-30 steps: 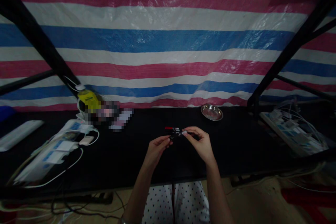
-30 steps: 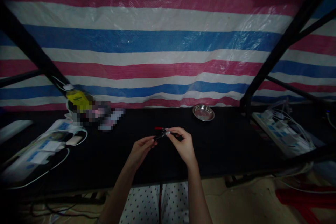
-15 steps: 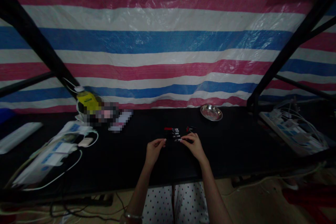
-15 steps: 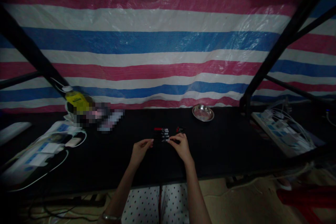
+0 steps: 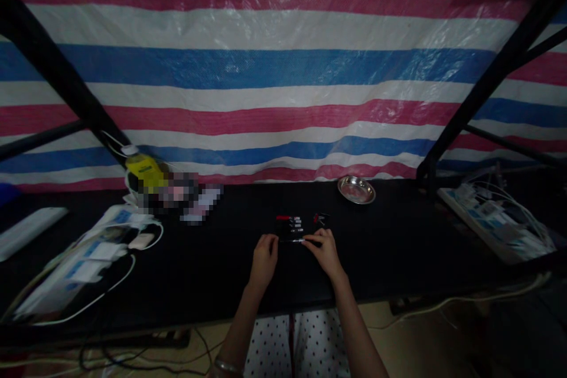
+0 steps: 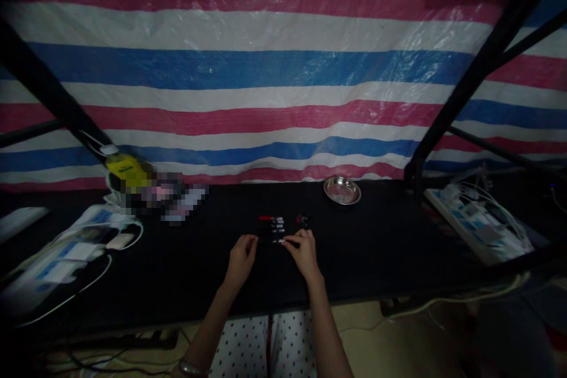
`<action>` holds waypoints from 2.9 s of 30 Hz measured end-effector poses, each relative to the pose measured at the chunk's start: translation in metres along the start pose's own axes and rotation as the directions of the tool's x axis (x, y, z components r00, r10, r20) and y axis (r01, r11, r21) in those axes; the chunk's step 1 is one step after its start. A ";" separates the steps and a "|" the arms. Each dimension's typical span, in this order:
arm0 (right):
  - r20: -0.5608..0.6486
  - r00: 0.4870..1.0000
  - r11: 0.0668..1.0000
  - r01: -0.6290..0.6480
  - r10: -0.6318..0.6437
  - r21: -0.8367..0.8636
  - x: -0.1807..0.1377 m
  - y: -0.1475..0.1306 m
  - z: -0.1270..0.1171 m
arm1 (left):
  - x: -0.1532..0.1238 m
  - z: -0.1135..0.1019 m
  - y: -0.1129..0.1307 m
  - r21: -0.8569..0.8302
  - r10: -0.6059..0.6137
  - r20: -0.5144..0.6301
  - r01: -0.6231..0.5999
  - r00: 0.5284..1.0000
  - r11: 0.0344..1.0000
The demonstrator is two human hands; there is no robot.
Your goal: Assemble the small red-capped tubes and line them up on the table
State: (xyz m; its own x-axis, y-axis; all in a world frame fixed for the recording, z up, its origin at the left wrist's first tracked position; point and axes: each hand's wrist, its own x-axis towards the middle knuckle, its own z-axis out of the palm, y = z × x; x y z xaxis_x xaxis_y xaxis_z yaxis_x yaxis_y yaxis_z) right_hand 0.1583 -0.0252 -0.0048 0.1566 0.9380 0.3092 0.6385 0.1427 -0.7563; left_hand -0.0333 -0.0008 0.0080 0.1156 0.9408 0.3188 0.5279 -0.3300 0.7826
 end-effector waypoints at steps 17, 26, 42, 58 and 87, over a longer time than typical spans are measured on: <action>0.003 1.000 1.000 0.007 -0.007 -0.028 -0.002 -0.002 -0.002 | 0.000 -0.001 0.003 0.020 -0.010 -0.001 0.010 1.000 1.000; -0.287 0.957 0.998 -0.056 0.047 -0.024 0.007 0.025 -0.027 | 0.004 0.010 0.035 0.092 0.122 -0.060 -0.116 0.991 0.989; -0.253 0.966 0.956 -0.125 0.056 -0.265 0.016 0.038 -0.028 | 0.019 0.108 0.068 0.424 0.253 0.301 -0.367 0.919 0.828; -0.439 0.887 0.989 -0.121 0.146 0.086 0.011 0.042 -0.027 | 0.012 0.107 0.066 0.415 0.367 0.379 -0.511 0.850 0.753; -0.079 0.911 0.542 -0.169 0.404 0.823 0.015 0.014 -0.023 | 0.008 0.108 0.052 0.026 0.412 -0.111 -0.412 0.904 0.911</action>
State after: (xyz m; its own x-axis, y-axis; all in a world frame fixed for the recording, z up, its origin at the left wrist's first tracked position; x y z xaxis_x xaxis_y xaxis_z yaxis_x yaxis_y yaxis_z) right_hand 0.1866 -0.0164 0.0022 0.4600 0.8876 0.0219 -0.3002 0.1787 -0.9370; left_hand 0.0863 -0.0020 -0.0067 0.2285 0.7058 0.6705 0.4547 -0.6864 0.5676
